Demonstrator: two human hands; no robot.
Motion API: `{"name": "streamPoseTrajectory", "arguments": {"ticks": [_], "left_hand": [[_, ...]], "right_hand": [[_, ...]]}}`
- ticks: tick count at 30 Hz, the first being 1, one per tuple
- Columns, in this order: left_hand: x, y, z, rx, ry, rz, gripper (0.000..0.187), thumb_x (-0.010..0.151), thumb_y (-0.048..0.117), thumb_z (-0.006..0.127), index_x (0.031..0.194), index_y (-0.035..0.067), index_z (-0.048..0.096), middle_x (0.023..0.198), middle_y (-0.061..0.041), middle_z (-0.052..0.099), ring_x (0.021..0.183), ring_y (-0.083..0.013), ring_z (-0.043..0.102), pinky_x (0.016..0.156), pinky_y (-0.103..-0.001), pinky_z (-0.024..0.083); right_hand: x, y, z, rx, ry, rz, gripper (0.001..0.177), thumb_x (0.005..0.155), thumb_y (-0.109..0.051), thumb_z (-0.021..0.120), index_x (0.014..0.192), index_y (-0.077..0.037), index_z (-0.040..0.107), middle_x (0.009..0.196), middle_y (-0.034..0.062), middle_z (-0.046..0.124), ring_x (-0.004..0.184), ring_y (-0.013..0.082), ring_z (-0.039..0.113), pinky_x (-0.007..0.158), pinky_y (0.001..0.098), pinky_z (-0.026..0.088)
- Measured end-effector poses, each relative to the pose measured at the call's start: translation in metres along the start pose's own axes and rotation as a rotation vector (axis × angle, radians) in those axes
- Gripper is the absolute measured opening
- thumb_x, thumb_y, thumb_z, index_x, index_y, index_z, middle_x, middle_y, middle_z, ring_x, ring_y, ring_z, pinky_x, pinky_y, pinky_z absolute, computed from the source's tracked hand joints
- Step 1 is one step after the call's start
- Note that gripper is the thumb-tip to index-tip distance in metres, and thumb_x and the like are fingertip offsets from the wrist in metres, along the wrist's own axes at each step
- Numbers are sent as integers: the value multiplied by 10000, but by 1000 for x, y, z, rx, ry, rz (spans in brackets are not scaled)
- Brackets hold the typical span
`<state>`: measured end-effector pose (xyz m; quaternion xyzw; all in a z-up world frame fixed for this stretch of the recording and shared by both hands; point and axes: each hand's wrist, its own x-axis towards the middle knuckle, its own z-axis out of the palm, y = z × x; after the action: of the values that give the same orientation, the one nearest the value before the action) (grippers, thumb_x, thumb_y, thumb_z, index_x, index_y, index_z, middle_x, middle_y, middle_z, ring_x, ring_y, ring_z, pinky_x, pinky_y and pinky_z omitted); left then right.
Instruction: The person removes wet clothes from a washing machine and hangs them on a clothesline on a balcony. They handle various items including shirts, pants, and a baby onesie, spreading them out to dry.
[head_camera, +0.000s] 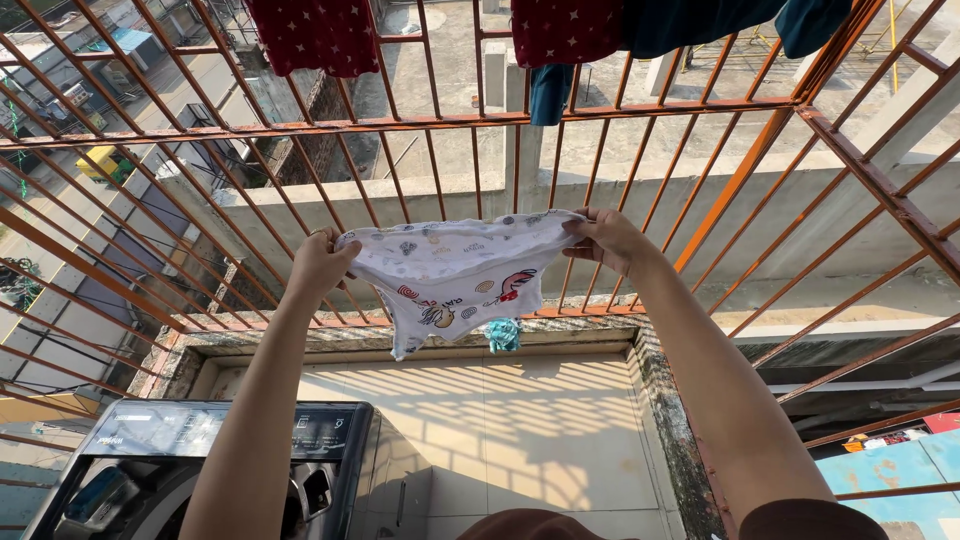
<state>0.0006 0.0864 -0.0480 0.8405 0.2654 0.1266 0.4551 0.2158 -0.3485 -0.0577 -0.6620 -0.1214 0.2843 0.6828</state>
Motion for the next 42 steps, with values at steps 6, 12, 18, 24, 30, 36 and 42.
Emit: {"name": "streamPoseTrajectory", "arguments": {"ticks": [6,12,18,24,30,36,42], "left_hand": [[-5,-36,-9,282,166,209,285,865,245,804,953,-10,709,865,-120,741,760,-190,702,690,-333,549],[-15,-22,-10,137,-119,-236,327,1069,275,506,1090,-16,655,918,-163,754,800,-254,759,680,-373,599],[-20,-14,-1,-447,-176,-207,287,1076,145,425,1222,-37,592,1031,-159,729,880,-261,759,750,-365,627],[-18,-25,-5,-326,-147,-19,282,944,11,643,1217,-30,696,1067,-112,758,935,-186,746,788,-309,644],[-11,-41,-9,-151,-297,-176,270,1019,111,585,1241,4,697,961,-116,790,818,-185,790,710,-310,656],[2,-34,-5,18,-363,-234,356,1095,210,435,1351,66,636,973,-101,787,775,-209,771,570,-285,545],[-4,94,-51,-240,10,354,490,1040,9,392,1463,184,564,1227,-46,705,841,-162,763,595,-269,556]], "right_hand": [[4,-5,-25,-431,201,-79,230,893,5,713,1121,14,683,983,103,725,842,189,740,723,337,646],[-19,-25,-12,-527,215,84,195,943,15,576,1096,-7,696,978,125,759,811,209,777,660,328,664],[-20,-14,-12,-502,182,99,208,976,-3,527,1101,20,692,962,176,777,807,239,790,671,324,651],[-15,3,-26,-392,239,-82,261,864,-63,790,1043,114,720,875,170,775,765,224,783,677,313,669],[-1,16,-39,-438,290,73,254,887,-110,775,1029,82,690,858,164,766,752,233,777,648,343,653],[21,28,-50,-630,184,285,191,904,-55,656,1075,-58,741,849,108,770,745,214,746,654,362,628],[-20,-122,-8,-894,482,-245,210,970,-124,611,1120,-95,753,842,64,767,742,154,748,696,314,603]]}}
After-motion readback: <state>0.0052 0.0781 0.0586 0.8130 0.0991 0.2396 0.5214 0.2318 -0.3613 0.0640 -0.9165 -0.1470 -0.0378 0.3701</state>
